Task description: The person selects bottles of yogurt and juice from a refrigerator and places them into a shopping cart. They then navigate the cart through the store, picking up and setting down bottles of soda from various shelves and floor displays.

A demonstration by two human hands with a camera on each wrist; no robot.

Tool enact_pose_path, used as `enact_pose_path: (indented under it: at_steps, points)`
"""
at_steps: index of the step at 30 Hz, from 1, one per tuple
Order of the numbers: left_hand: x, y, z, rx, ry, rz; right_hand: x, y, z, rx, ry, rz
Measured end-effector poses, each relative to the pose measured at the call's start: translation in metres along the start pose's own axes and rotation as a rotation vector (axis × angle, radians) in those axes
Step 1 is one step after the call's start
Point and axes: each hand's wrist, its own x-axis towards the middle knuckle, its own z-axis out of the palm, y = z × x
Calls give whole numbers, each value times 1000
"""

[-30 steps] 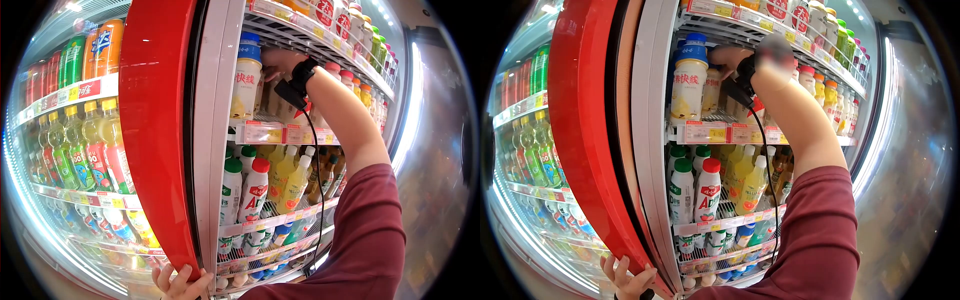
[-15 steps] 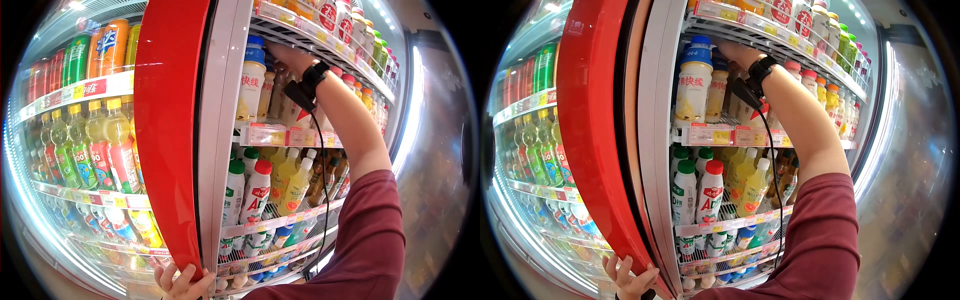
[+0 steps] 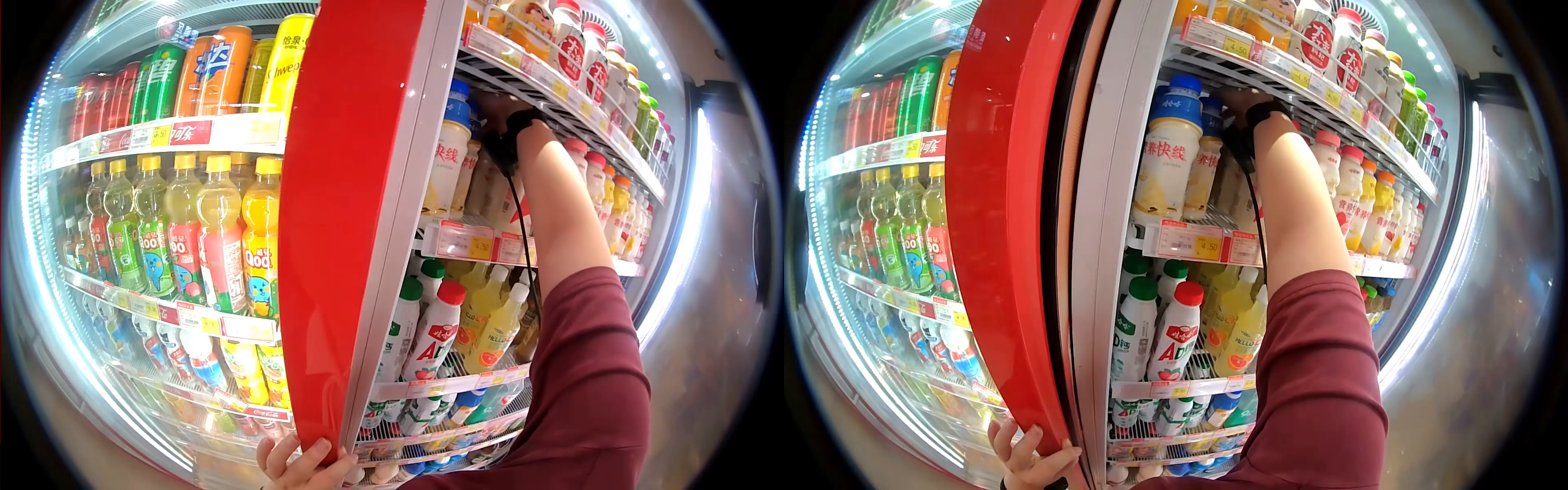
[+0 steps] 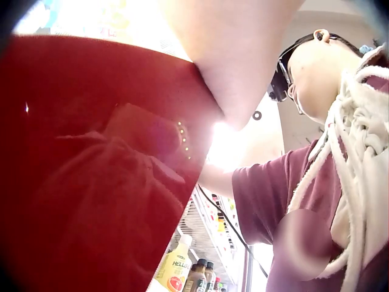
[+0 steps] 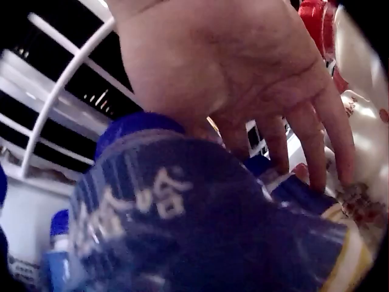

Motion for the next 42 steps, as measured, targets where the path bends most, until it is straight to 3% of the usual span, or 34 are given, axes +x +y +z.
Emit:
enact_pose_path:
  at_steps: [1,6,8,9,11,12,14,15,17,18,19,21,22,23,24,25,27,29,30,35,38,39,40,42]
  points:
    - [1,0,-1,-4,0,0,6,6,6,212,32,111]
    - [1,1,-2,-3,-12,4,44,25,-2,236,-49,231]
    - [3,2,-3,-25,-18,-11,73,58,-20,-815,-309,-531]
    - [4,2,-3,-26,-15,-10,106,84,-17,-817,-307,-531]
    - [3,2,-2,-18,-10,-7,168,130,0,-290,-221,-588]
    - [3,2,-2,-18,-12,-7,146,110,3,-289,-222,-587]
    - [3,2,-2,-12,-14,-10,73,46,11,403,-150,130]
    - [2,2,-3,-17,-22,-9,78,54,11,404,-151,140]
    - [1,1,-3,11,-24,-6,95,68,9,-225,-3,-288]
    - [0,0,-3,8,-27,-8,98,73,9,-251,3,-570]
    - [-1,-1,-3,17,-39,-2,102,78,3,-253,-4,-567]
    - [-2,0,-4,17,-71,1,12,11,-1,73,-75,-142]
    - [3,1,-4,34,-27,-1,-12,2,9,427,-38,-69]
    - [4,1,-4,50,16,-1,-16,-2,11,431,-43,-54]
    - [-13,1,-3,185,-144,-49,-17,-5,10,227,-55,39]
    - [-19,-1,-1,182,-152,-44,-13,-6,9,24,-65,126]
    - [-19,-3,0,165,-113,-38,-18,-4,11,81,-111,170]
    - [-18,-3,-1,180,-124,-30,-42,1,10,-12,-164,-128]
    - [-18,-2,-2,195,-135,-26,-29,12,13,-44,-120,-174]
    - [-12,-4,-2,192,-124,2,-38,-4,30,-153,-43,-250]
    - [-2,-6,1,166,-57,64,-87,-36,17,-213,-95,-264]
    - [0,-5,0,166,-61,77,-68,-20,28,-536,243,-642]
    - [-1,-5,1,159,-48,72,-58,5,25,-539,233,-617]
    - [-1,-8,4,157,-17,89,-81,17,17,-764,508,-366]
